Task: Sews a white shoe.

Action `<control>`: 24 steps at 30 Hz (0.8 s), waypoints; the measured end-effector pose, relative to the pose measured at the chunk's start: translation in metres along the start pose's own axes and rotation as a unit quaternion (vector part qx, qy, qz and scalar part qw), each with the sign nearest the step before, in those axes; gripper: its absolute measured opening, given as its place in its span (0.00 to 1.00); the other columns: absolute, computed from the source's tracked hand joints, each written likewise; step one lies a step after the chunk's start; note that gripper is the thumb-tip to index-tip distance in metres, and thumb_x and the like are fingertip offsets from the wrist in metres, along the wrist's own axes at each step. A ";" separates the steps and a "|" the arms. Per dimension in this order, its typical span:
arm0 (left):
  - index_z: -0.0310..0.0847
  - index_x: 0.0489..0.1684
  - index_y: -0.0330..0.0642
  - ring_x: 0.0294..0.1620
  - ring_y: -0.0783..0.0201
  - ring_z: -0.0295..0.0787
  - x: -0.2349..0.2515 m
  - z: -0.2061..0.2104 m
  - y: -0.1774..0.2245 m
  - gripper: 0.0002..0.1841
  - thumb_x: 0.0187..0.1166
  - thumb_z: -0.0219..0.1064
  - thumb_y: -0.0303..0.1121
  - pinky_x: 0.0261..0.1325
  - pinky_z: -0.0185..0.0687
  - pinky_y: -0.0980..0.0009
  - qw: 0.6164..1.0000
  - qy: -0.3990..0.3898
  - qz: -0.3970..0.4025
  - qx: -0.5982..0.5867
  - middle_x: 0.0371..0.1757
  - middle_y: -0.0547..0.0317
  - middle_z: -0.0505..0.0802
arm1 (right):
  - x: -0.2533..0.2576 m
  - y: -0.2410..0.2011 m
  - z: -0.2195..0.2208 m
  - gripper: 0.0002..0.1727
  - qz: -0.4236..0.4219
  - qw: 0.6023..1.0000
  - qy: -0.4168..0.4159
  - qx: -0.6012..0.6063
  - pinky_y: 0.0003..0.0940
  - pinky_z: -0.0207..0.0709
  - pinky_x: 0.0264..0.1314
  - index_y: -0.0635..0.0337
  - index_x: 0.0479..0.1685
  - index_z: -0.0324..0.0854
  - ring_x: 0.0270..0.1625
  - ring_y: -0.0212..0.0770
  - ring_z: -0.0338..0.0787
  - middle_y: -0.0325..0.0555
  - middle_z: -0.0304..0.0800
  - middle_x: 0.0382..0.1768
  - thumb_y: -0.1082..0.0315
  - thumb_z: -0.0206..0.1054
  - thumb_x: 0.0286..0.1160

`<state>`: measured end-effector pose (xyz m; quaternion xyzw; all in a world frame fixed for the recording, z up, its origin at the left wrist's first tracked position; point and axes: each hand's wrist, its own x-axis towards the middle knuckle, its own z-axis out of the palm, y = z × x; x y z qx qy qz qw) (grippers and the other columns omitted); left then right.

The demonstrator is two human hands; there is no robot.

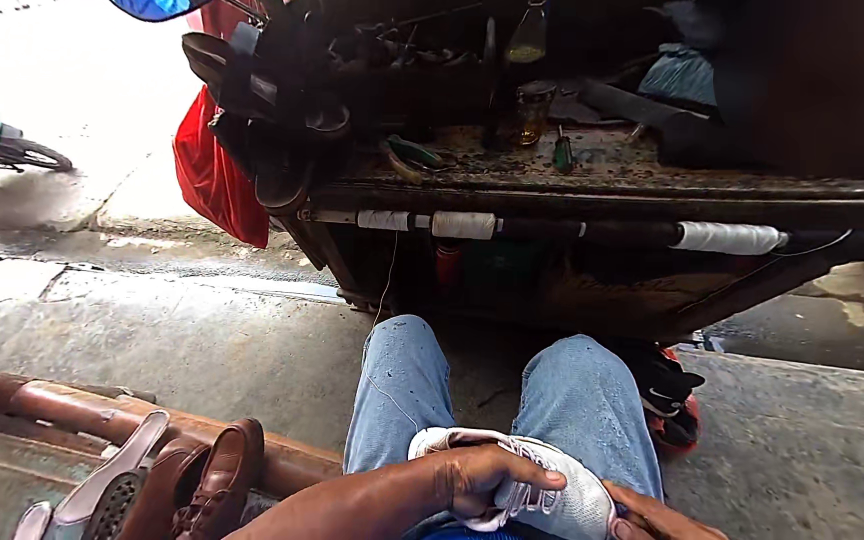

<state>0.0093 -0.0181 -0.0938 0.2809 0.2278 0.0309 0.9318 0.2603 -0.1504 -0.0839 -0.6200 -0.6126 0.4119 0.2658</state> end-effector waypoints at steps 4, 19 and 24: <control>0.84 0.49 0.55 0.44 0.73 0.91 0.012 -0.010 -0.003 0.09 0.83 0.58 0.33 0.53 0.86 0.72 0.999 -0.016 -0.018 -0.029 0.41 0.67 0.94 | 0.000 0.002 -0.002 0.22 -0.004 1.000 0.003 -0.017 0.45 0.86 0.50 0.75 0.66 0.83 0.38 0.47 0.91 0.62 0.93 0.40 0.66 0.67 0.82; 0.94 0.43 0.50 0.42 0.72 0.93 0.018 -0.026 -0.012 0.14 0.66 0.80 0.46 0.51 0.90 0.73 0.998 0.001 0.051 -0.025 0.40 0.62 0.97 | -0.027 0.014 0.045 0.14 0.028 0.945 0.290 0.150 0.32 0.87 0.52 0.64 0.55 0.81 0.53 0.36 0.88 0.46 0.86 0.55 0.73 0.66 0.71; 0.95 0.45 0.50 0.45 0.70 0.95 0.019 -0.030 -0.013 0.15 0.67 0.81 0.46 0.53 0.91 0.71 0.998 -0.012 0.049 -0.033 0.42 0.60 0.97 | -0.046 -0.004 0.016 0.18 -0.018 0.976 0.218 -0.001 0.27 0.85 0.58 0.63 0.68 0.85 0.56 0.32 0.87 0.45 0.87 0.56 0.67 0.64 0.83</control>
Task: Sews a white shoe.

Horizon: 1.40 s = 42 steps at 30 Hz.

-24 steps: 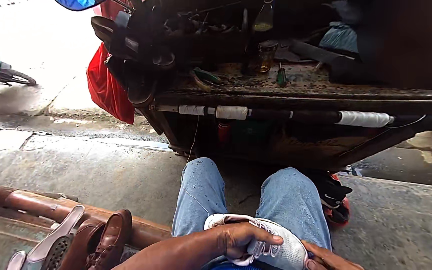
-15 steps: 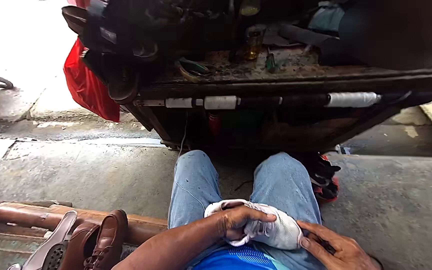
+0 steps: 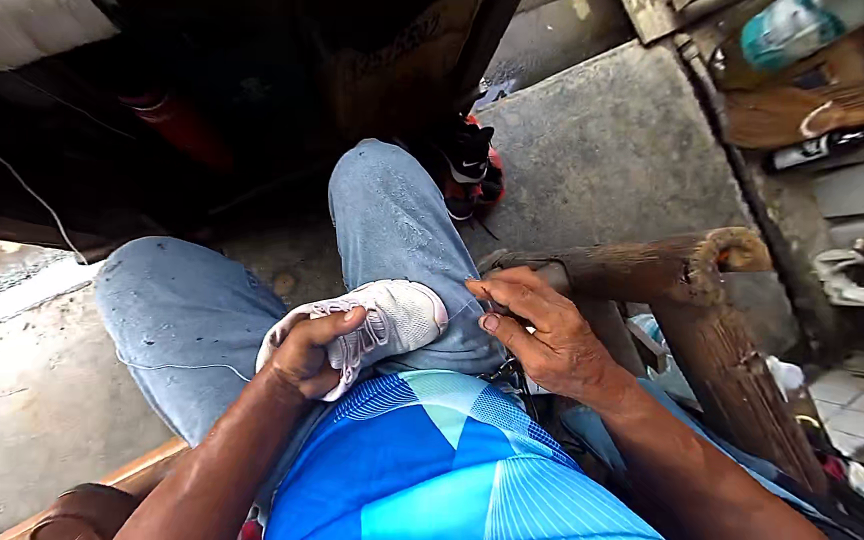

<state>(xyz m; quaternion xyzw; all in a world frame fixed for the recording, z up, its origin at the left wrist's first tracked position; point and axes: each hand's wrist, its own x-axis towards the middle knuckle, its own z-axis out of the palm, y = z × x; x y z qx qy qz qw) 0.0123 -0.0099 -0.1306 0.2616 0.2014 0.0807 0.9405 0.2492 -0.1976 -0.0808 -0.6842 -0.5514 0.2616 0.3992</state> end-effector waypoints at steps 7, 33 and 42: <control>0.95 0.45 0.48 0.46 0.68 0.95 0.002 -0.004 0.002 0.14 0.70 0.79 0.45 0.55 0.91 0.69 1.000 -0.024 0.003 -0.012 0.43 0.58 0.97 | -0.006 -0.007 -0.012 0.18 -0.019 0.996 -0.082 -0.023 0.21 0.81 0.41 0.61 0.67 0.87 0.36 0.26 0.84 0.39 0.89 0.36 0.62 0.65 0.86; 0.95 0.44 0.47 0.46 0.68 0.95 0.003 -0.002 0.000 0.12 0.71 0.79 0.44 0.55 0.91 0.68 1.000 -0.016 0.014 -0.014 0.43 0.57 0.97 | 0.007 0.001 -0.005 0.16 -0.069 0.987 -0.123 -0.072 0.24 0.79 0.39 0.56 0.61 0.91 0.37 0.30 0.86 0.39 0.90 0.36 0.65 0.60 0.86; 0.92 0.51 0.55 0.50 0.74 0.93 0.003 0.006 0.004 0.11 0.74 0.76 0.43 0.58 0.87 0.74 0.993 -0.096 -0.056 0.051 0.47 0.66 0.97 | 0.016 -0.014 -0.021 0.18 -0.075 0.955 -0.194 -0.213 0.31 0.74 0.28 0.49 0.57 0.94 0.29 0.33 0.84 0.36 0.85 0.28 0.63 0.57 0.81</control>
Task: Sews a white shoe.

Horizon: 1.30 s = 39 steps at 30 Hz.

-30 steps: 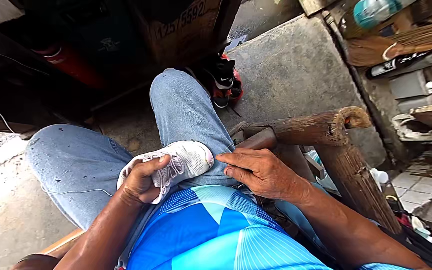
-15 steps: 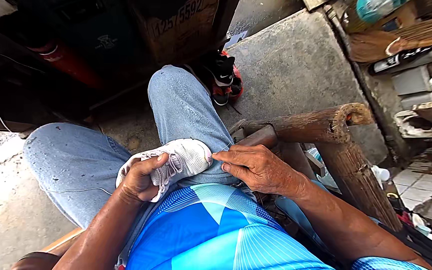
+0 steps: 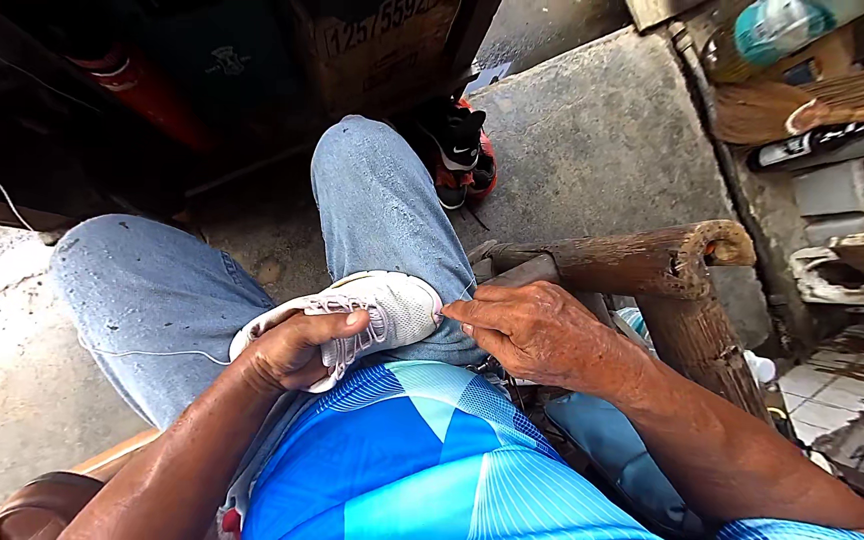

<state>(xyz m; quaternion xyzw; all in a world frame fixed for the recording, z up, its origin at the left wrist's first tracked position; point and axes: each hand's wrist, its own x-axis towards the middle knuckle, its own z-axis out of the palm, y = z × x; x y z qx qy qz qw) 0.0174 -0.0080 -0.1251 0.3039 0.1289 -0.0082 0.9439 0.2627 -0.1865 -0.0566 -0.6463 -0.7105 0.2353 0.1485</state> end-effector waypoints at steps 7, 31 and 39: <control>0.92 0.44 0.58 0.44 0.78 0.91 0.005 0.011 0.004 0.07 0.72 0.76 0.42 0.51 0.87 0.78 0.996 0.023 -0.056 0.065 0.41 0.69 0.95 | 0.001 -0.007 -0.001 0.18 0.009 0.998 -0.029 -0.053 0.36 0.75 0.26 0.49 0.52 0.94 0.28 0.38 0.86 0.38 0.85 0.27 0.63 0.56 0.79; 0.93 0.45 0.59 0.45 0.78 0.92 0.011 0.001 0.005 0.09 0.71 0.77 0.45 0.52 0.87 0.78 0.997 -0.003 -0.058 0.050 0.41 0.69 0.96 | -0.002 -0.017 -0.004 0.16 0.052 0.997 -0.034 -0.050 0.37 0.79 0.29 0.51 0.46 0.93 0.31 0.38 0.88 0.38 0.86 0.28 0.61 0.56 0.81; 0.92 0.47 0.58 0.44 0.77 0.92 0.010 -0.003 0.004 0.10 0.72 0.77 0.44 0.51 0.87 0.78 0.998 -0.012 -0.050 0.038 0.42 0.68 0.96 | -0.005 -0.017 -0.006 0.17 0.053 0.997 -0.027 -0.042 0.35 0.78 0.29 0.51 0.46 0.93 0.30 0.37 0.87 0.38 0.85 0.28 0.62 0.56 0.80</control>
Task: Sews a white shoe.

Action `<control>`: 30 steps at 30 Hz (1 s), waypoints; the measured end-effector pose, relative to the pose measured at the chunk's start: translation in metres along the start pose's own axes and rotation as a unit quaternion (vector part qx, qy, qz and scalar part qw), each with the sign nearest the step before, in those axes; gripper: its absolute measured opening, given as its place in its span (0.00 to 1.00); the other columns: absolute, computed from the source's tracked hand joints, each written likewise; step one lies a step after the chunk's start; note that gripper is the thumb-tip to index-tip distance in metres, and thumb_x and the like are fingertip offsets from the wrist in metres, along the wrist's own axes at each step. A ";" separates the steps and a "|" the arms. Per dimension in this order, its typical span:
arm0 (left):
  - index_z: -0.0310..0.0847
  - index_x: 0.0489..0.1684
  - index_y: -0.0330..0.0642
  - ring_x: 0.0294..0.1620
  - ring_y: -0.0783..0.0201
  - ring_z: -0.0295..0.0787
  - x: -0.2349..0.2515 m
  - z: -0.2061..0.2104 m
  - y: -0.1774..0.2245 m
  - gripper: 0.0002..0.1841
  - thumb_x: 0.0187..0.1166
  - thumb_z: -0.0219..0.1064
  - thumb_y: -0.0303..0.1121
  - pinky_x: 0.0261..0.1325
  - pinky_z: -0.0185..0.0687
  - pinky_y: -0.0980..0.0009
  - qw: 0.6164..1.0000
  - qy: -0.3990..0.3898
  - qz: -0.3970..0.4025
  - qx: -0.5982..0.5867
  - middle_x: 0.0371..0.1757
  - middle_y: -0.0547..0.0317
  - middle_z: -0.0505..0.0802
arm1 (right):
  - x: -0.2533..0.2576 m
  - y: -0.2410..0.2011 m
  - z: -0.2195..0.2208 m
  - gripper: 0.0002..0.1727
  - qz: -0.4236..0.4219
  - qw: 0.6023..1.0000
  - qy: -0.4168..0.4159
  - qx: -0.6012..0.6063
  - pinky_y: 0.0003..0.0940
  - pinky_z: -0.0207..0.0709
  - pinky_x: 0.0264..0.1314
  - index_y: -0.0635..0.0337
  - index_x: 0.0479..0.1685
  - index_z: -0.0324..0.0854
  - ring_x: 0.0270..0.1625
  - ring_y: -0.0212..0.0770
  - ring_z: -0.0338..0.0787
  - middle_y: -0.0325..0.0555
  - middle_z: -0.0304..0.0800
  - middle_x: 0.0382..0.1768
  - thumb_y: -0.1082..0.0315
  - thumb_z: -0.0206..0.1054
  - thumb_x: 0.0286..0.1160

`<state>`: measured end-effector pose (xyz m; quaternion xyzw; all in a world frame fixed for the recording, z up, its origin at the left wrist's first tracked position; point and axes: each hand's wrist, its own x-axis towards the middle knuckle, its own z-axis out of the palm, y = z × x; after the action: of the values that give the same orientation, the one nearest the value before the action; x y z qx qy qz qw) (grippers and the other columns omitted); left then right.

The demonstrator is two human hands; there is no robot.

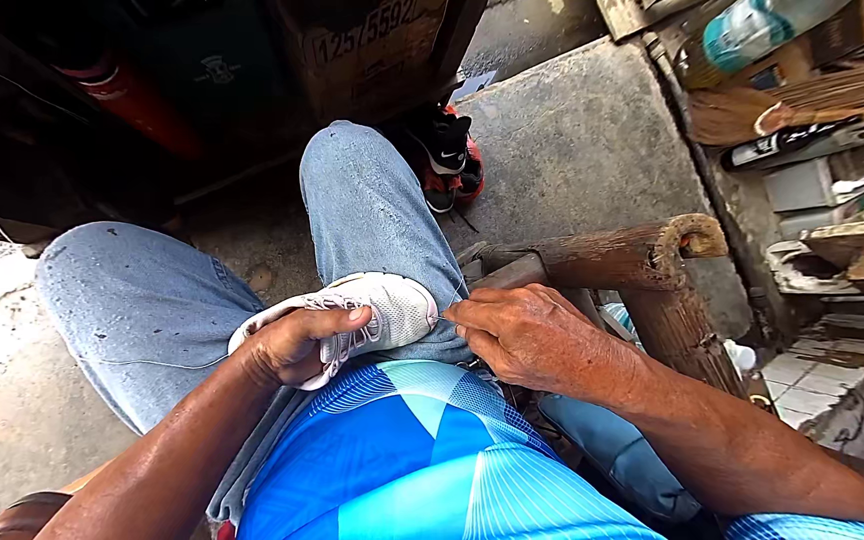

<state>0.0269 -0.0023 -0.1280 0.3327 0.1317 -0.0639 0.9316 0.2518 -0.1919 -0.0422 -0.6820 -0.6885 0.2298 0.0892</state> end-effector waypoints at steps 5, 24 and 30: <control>0.92 0.47 0.58 0.44 0.77 0.92 -0.001 -0.001 -0.001 0.10 0.72 0.77 0.45 0.52 0.87 0.78 1.000 0.002 0.005 -0.003 0.42 0.68 0.96 | -0.002 0.001 0.000 0.16 -0.003 1.000 0.008 0.011 0.34 0.77 0.28 0.51 0.46 0.94 0.29 0.35 0.86 0.37 0.85 0.28 0.62 0.57 0.80; 0.93 0.47 0.58 0.46 0.77 0.93 -0.002 -0.003 -0.002 0.09 0.75 0.75 0.45 0.54 0.88 0.77 1.000 -0.009 0.025 -0.003 0.43 0.68 0.97 | -0.005 0.003 0.003 0.16 0.000 0.999 0.022 0.027 0.31 0.76 0.29 0.51 0.47 0.94 0.29 0.33 0.85 0.35 0.84 0.27 0.62 0.57 0.80; 0.93 0.48 0.59 0.45 0.78 0.92 -0.001 -0.002 -0.002 0.09 0.76 0.75 0.45 0.53 0.87 0.78 1.000 -0.021 0.013 0.007 0.43 0.69 0.96 | -0.004 -0.002 0.002 0.16 0.000 1.000 0.012 -0.009 0.34 0.74 0.25 0.51 0.45 0.93 0.27 0.36 0.84 0.37 0.82 0.26 0.63 0.57 0.79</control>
<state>0.0250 -0.0022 -0.1300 0.3399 0.1072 -0.0601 0.9324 0.2496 -0.1966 -0.0426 -0.6857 -0.6893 0.2150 0.0914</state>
